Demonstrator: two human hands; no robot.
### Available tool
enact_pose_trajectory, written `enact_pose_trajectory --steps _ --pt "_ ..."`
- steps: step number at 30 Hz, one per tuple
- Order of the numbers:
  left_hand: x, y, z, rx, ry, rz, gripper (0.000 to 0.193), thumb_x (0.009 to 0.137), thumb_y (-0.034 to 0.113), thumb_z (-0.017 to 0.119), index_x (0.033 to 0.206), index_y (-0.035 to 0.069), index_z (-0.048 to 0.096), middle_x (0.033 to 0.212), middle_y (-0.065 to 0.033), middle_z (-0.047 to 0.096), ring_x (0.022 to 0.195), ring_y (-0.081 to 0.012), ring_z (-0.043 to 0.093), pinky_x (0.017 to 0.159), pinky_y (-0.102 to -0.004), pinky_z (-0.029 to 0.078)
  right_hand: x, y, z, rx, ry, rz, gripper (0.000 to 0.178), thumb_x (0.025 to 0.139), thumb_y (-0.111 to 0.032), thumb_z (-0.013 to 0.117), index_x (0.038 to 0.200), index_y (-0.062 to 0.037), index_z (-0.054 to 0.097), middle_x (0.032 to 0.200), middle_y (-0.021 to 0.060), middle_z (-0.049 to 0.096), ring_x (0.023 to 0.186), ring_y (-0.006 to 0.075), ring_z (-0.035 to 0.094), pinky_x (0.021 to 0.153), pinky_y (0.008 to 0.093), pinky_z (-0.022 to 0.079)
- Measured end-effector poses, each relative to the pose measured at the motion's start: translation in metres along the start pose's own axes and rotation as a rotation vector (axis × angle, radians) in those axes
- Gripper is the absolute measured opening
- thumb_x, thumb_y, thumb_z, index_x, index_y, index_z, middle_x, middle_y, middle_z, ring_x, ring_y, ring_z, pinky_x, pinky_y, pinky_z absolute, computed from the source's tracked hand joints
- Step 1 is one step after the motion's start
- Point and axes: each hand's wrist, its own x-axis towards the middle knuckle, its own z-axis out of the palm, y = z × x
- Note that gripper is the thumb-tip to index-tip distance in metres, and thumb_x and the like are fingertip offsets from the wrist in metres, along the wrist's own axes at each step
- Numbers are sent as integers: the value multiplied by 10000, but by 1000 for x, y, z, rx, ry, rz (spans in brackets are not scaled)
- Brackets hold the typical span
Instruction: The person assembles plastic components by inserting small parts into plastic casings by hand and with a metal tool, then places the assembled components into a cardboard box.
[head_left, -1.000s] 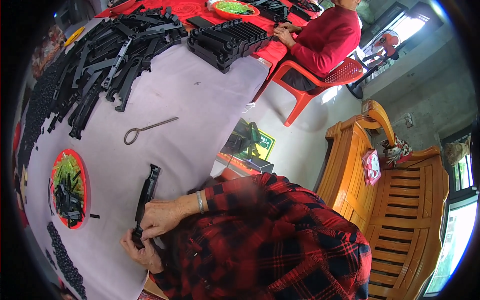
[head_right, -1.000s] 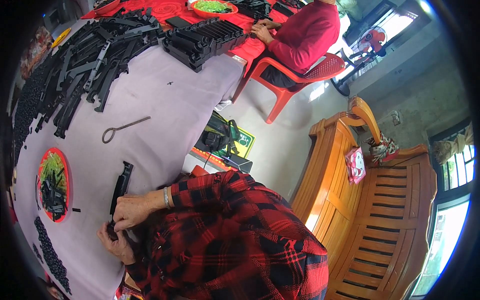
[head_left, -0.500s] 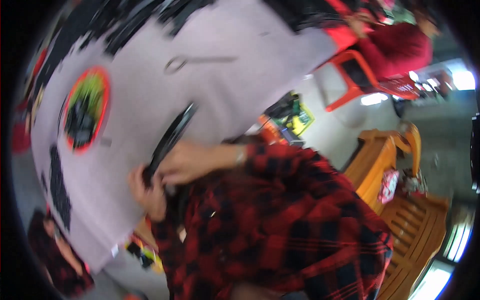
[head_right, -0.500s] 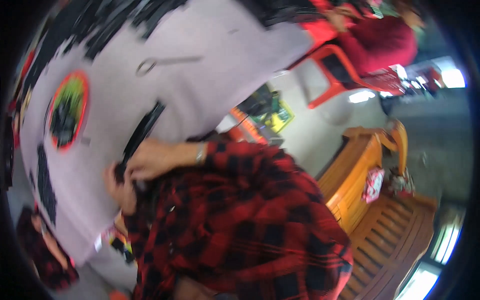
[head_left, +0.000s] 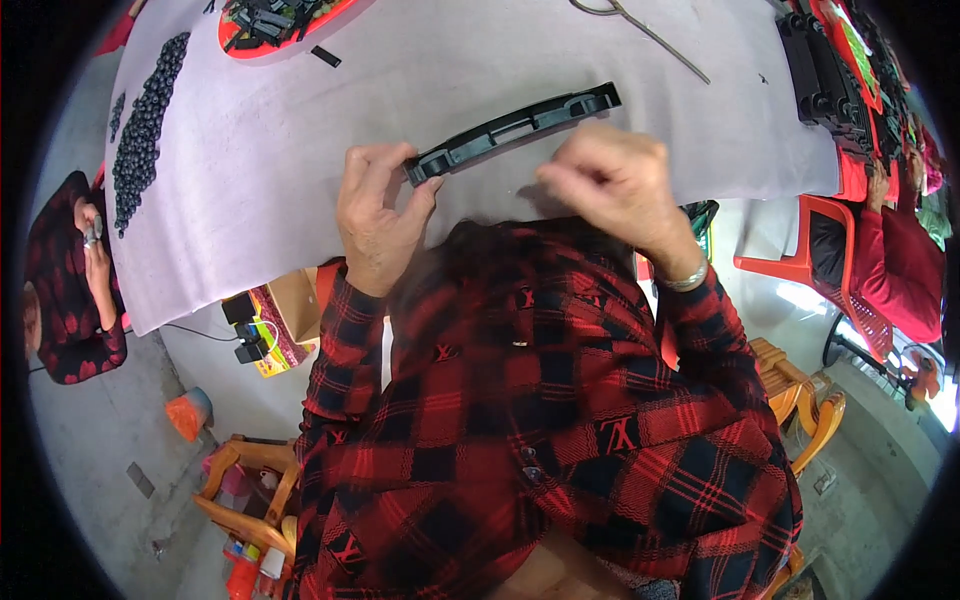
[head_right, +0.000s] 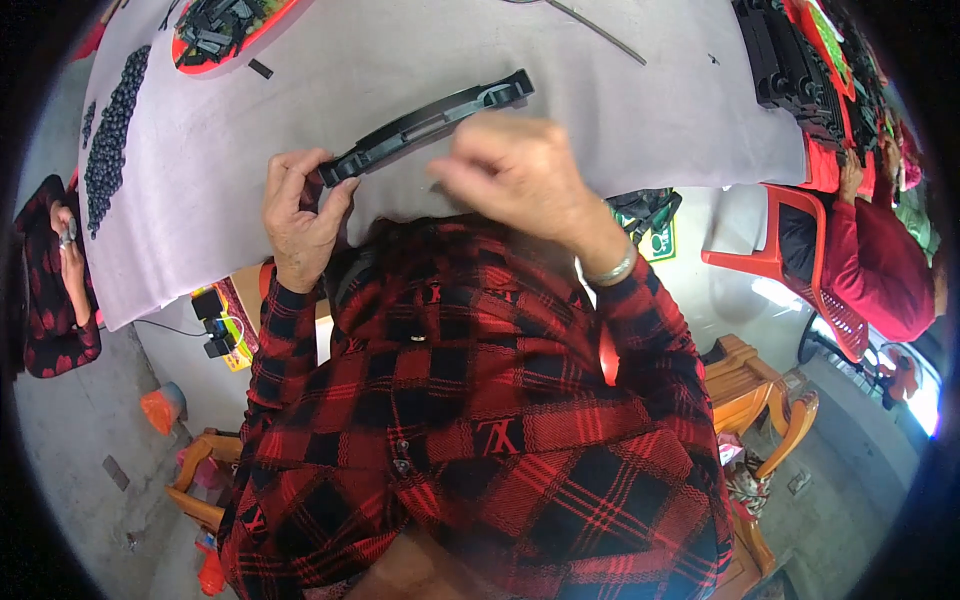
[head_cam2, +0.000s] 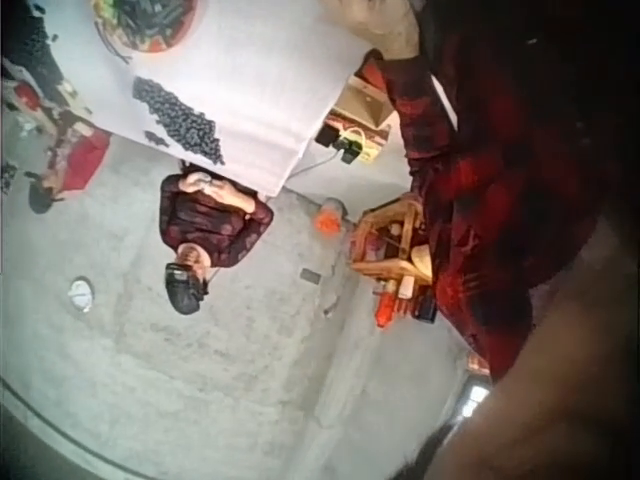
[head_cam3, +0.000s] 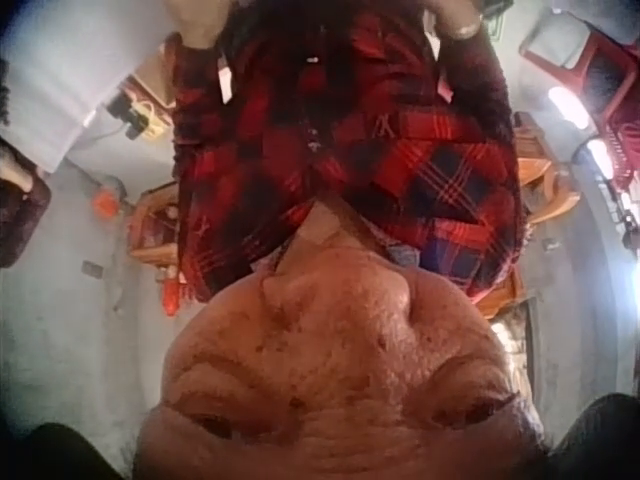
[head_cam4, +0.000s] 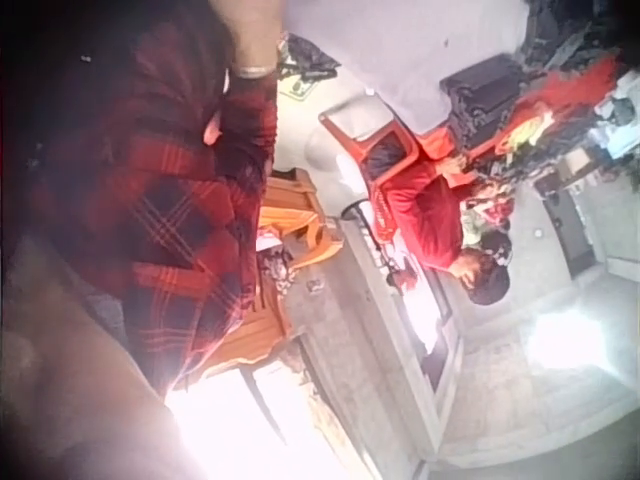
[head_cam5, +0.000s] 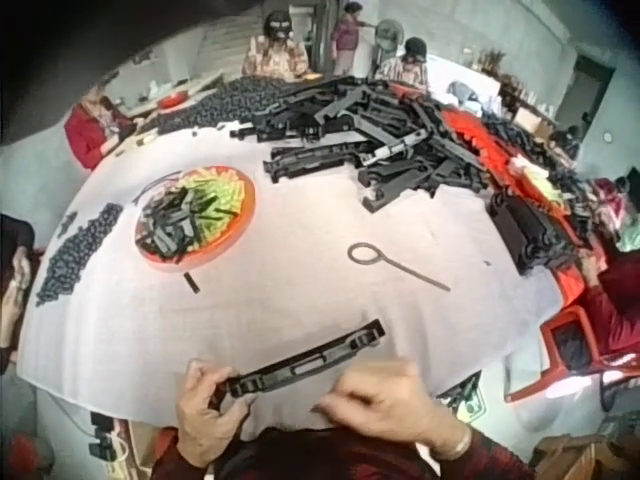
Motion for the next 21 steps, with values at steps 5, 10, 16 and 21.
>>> enact_pose_trajectory --steps 5,10,16,21 --pt "0 3 0 -27 5 9 363 756 25 841 1086 34 691 996 -35 563 794 -125 525 654 -259 443 9 26 -40 -382 183 -15 331 772 -263 836 1026 -97 705 937 38 639 867 240 582 747 367 484" --pt "1 3 2 -38 5 30 354 757 15 838 1078 33 688 1003 -35 568 778 -125 529 654 -257 447 6 38 -40 -468 44 73 435 753 -302 839 1119 -114 699 1099 22 629 1045 254 538 889 397 436" --pt "2 6 -2 -30 26 44 338 750 11 843 1050 27 688 993 -45 572 762 -134 541 655 -270 459 7 51 -31 -491 -59 73 399 763 -272 828 1117 -132 708 1126 10 629 1023 255 548 888 385 431" --pt "-3 12 -5 52 31 154 346 716 9 853 1016 15 680 965 -120 612 794 -260 633 688 -335 537 13 54 -26 -465 74 47 418 763 -191 821 1151 -110 690 1146 52 623 1016 282 557 883 402 460"
